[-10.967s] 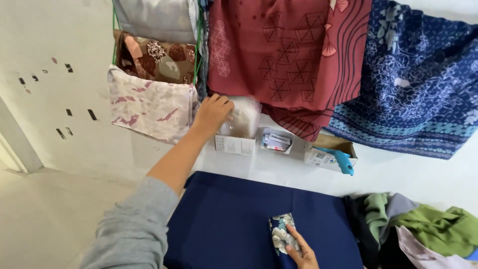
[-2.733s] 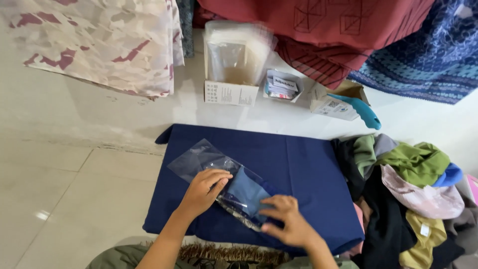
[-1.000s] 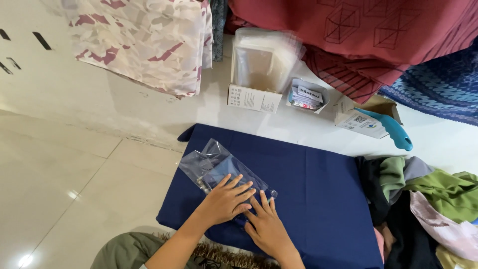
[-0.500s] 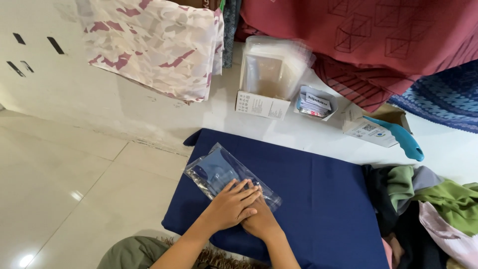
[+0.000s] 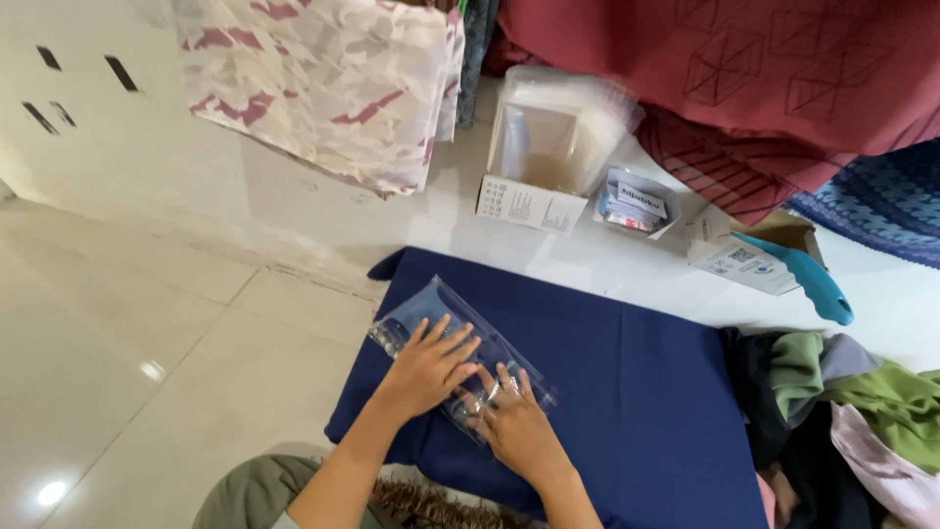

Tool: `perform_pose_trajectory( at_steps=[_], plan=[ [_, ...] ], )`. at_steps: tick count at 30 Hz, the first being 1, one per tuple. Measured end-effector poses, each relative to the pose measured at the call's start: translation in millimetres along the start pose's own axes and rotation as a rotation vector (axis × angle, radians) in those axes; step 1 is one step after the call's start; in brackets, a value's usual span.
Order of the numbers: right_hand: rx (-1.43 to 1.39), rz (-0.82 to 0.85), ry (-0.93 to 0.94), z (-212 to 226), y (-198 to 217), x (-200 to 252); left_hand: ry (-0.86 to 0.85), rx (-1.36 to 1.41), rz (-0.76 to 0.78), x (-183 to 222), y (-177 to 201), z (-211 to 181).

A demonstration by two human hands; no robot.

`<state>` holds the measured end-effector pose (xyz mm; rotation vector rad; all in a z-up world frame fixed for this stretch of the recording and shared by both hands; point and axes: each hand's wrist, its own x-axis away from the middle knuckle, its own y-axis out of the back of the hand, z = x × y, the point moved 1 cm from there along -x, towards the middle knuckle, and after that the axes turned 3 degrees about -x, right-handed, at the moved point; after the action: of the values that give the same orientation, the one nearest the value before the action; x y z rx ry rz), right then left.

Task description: Lint rolling, folding, and placing fabric into plastic bags for packaging.

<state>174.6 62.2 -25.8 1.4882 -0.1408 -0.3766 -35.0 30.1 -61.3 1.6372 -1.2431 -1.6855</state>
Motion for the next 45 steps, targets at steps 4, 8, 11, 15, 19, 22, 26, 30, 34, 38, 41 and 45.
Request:
perform_pose_trajectory(
  at_steps=[4,8,11,15,19,22,26,30,34,38,41,45],
  plan=[
    [-0.025,0.136,0.007,-2,1,-10,0.026,-0.008,0.07,0,-4,-3],
    [-0.096,0.244,-0.056,3,11,-14,0.02,-0.083,0.06,0,-6,-5],
    [-0.176,0.258,-0.082,1,18,-5,0.112,-0.003,0.213,-4,6,-12],
    [-0.359,0.27,-0.168,-19,38,31,0.451,0.447,0.521,-25,61,-59],
    [-0.391,0.224,-0.243,-63,36,90,0.508,0.717,0.624,-32,99,-81],
    [-0.55,0.044,-0.39,-85,40,123,0.564,0.66,0.448,-32,91,-69],
    [-0.489,-0.449,-0.741,-64,38,113,0.396,0.274,0.139,-16,29,-40],
    [-0.395,-0.309,-0.872,-26,26,78,0.214,0.017,0.215,-4,3,-34],
    [-0.546,-0.473,-0.797,-36,-4,83,0.101,-0.165,0.051,7,-8,-33],
    [-0.491,-0.401,-0.895,-45,-14,92,0.148,-0.155,0.104,8,-10,-37],
    [-0.394,-0.362,-0.887,-43,-13,89,0.169,-0.156,0.147,6,-11,-36],
    [-0.282,-0.301,-0.866,-45,-4,89,0.164,-0.151,0.178,8,-14,-32]
  ],
)
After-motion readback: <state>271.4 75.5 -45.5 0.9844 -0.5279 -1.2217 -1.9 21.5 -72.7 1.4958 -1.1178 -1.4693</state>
